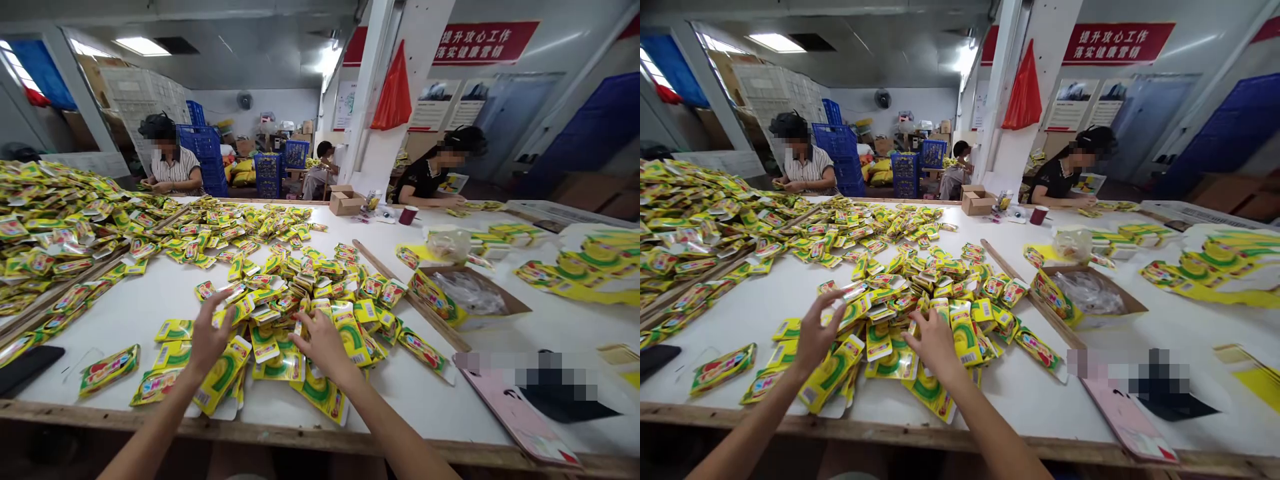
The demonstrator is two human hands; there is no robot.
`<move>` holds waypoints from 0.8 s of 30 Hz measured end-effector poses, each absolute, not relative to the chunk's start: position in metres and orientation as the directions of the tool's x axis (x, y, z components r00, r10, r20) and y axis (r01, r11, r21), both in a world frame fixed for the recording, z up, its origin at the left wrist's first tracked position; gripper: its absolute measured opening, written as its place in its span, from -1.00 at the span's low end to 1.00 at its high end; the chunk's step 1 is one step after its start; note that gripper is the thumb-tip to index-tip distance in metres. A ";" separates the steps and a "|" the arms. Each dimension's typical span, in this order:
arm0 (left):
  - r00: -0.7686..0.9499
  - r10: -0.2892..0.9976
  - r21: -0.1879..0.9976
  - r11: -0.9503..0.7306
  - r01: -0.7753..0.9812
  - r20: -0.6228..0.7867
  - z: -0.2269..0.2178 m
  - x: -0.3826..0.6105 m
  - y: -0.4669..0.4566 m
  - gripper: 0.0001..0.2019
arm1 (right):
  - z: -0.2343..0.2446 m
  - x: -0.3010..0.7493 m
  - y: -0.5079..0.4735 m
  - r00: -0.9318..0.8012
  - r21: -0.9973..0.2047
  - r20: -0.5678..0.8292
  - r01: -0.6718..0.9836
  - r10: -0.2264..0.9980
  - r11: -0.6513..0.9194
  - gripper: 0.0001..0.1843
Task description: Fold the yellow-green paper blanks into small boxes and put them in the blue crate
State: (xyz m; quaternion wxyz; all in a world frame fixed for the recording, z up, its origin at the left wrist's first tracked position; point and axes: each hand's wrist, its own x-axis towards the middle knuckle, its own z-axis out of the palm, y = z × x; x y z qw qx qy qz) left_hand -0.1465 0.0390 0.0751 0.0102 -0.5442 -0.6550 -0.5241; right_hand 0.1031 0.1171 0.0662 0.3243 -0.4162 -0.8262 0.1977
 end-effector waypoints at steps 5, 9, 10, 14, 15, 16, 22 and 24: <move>-0.177 0.797 0.707 -0.381 0.595 0.578 0.060 -0.056 -0.002 -0.74 | 0.054 0.123 0.117 -0.294 -0.724 0.345 0.521 0.891 0.452 -0.86; -0.320 0.870 0.894 -0.249 0.372 0.375 0.035 -0.022 -0.002 -0.71 | 0.041 0.145 0.101 -0.174 -0.820 0.320 0.442 0.931 0.364 -0.95; -0.340 0.887 0.931 -0.217 0.292 0.313 0.031 -0.016 0.000 -0.68 | 0.036 0.148 0.092 -0.148 -0.852 0.314 0.392 0.938 0.347 -0.95; -0.328 0.926 0.980 -0.197 0.000 0.186 0.027 -0.004 0.002 -0.55 | 0.019 0.147 0.046 -0.138 -0.959 0.246 0.107 0.959 0.262 -0.85; -0.317 0.932 0.980 -0.196 -0.037 0.174 0.026 -0.003 0.001 -0.55 | 0.016 0.145 0.036 -0.164 -0.967 0.229 0.074 0.959 0.244 -0.82; -0.303 0.938 0.980 -0.192 -0.058 0.165 0.025 -0.004 -0.002 -0.56 | 0.014 0.143 0.027 -0.190 -0.969 0.218 0.071 0.957 0.235 -0.78; -0.190 0.973 0.991 -0.128 0.028 0.131 0.005 -0.022 -0.024 -0.59 | 0.012 0.137 0.021 -0.281 -0.951 0.249 0.112 0.927 0.289 -0.66; -0.168 0.976 0.987 -0.119 0.110 0.136 0.003 -0.028 -0.028 -0.69 | 0.013 0.135 0.024 -0.324 -0.934 0.271 0.139 0.906 0.329 -0.71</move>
